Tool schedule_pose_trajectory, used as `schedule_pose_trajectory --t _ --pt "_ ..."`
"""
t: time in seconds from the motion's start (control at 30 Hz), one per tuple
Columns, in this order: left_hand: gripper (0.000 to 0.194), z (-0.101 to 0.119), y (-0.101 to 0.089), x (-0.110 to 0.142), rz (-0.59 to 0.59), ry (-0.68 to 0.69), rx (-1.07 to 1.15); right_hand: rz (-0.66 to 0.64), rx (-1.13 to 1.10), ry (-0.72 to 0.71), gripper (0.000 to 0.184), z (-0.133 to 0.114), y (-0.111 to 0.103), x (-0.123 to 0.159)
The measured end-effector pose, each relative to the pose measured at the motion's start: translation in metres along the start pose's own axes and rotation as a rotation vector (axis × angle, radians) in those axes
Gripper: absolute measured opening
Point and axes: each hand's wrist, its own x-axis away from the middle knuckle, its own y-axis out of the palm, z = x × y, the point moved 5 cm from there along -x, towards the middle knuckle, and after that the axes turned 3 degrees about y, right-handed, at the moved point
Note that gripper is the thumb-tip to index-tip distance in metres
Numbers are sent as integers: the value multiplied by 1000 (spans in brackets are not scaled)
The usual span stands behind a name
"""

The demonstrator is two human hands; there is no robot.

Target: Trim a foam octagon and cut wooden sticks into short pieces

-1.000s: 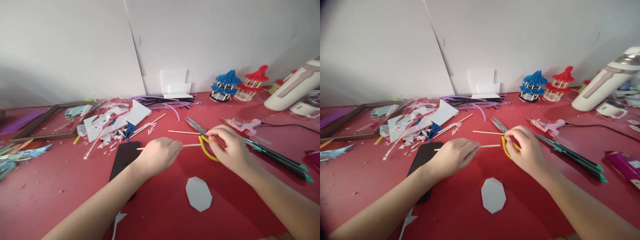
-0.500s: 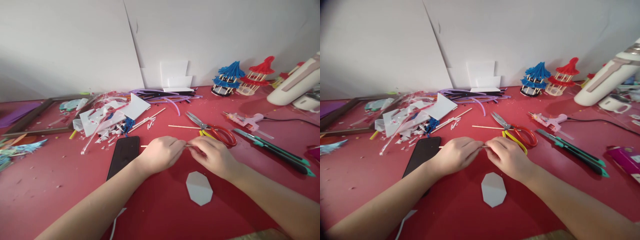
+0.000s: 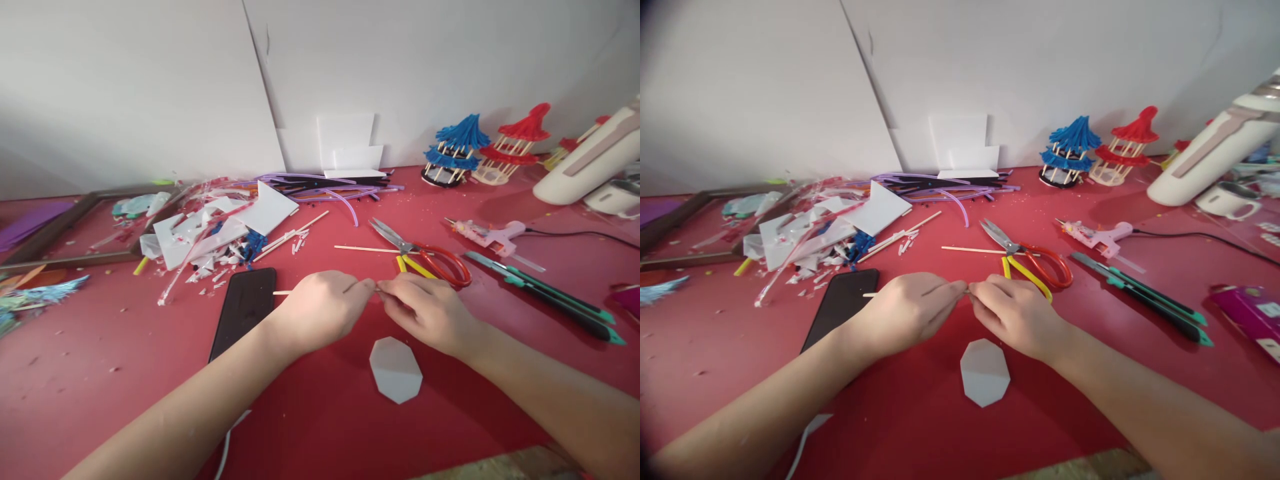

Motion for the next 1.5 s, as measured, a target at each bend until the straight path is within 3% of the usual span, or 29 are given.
schedule_pose_trajectory --t 0.27,0.6,0.83,1.2,1.5 --pt "25 2 -4 -2 34 -15 42 76 -14 -13 13 -4 -3 0" --pt "21 -10 -6 -3 -66 -78 33 49 -143 1 18 0 -6 -6" --pt "23 -20 -14 -2 87 -178 209 224 -36 4 19 -2 -25 -9" --pt "17 -14 -22 -1 231 -55 250 282 -109 -107 30 -7 -35 -6" --pt "15 -15 -23 0 186 9 210 267 -148 -113 32 -7 -36 -5"
